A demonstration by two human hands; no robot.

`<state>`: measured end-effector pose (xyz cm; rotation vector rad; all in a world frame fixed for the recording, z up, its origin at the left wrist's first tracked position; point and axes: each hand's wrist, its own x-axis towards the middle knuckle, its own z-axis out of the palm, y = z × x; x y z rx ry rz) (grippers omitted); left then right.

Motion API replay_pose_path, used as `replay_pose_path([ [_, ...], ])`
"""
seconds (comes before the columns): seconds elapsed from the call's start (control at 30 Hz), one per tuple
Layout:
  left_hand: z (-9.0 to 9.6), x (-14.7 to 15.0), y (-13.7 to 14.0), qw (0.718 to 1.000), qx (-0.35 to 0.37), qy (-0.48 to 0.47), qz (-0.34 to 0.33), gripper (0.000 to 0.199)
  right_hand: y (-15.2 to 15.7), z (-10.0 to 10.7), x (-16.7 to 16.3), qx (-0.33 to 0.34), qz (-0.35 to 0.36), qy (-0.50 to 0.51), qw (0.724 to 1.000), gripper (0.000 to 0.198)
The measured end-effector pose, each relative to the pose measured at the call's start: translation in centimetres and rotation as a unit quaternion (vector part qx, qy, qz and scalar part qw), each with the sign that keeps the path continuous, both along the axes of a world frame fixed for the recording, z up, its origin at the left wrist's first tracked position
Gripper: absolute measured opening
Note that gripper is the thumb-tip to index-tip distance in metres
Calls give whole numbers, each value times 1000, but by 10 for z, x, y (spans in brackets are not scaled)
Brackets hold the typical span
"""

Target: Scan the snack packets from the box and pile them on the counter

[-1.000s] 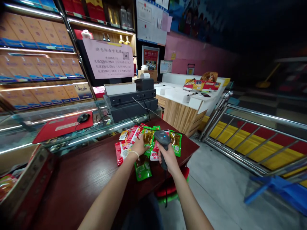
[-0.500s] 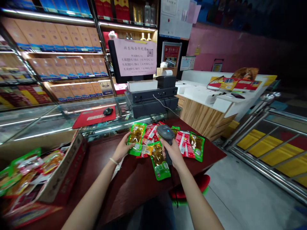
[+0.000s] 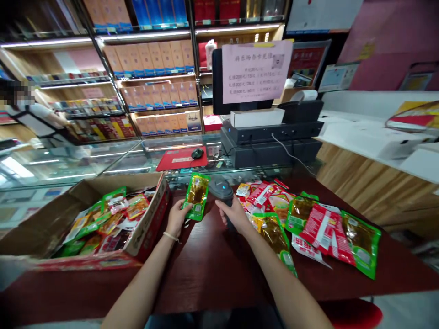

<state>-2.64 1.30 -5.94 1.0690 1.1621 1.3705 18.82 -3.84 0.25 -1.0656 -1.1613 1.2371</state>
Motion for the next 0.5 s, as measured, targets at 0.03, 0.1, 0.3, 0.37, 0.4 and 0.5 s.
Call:
replay_pose_path([
  [0.03, 0, 0, 0, 1000, 8, 7, 8, 47, -2, -4, 0, -4, 7, -9, 1000, 41],
  [0.1, -1, 2, 0, 1000, 14, 13, 19, 44, -9, -8, 2, -11, 22, -17, 1000, 42],
  [0.3, 2, 6, -2, 1000, -20, -10, 22, 42, -16, -8, 11, -31, 48, -38, 998, 40],
  [0.37, 2, 6, -2, 999, -21, -14, 21, 41, -14, -11, 12, -45, 47, -72, 995, 39],
  [0.4, 2, 6, -1, 999, -19, -15, 21, 40, -14, -13, 12, -45, 45, -84, 994, 38],
  [0.5, 1, 5, 0, 1000, -14, -17, 22, 41, -13, -16, 12, -26, 34, -85, 995, 38],
])
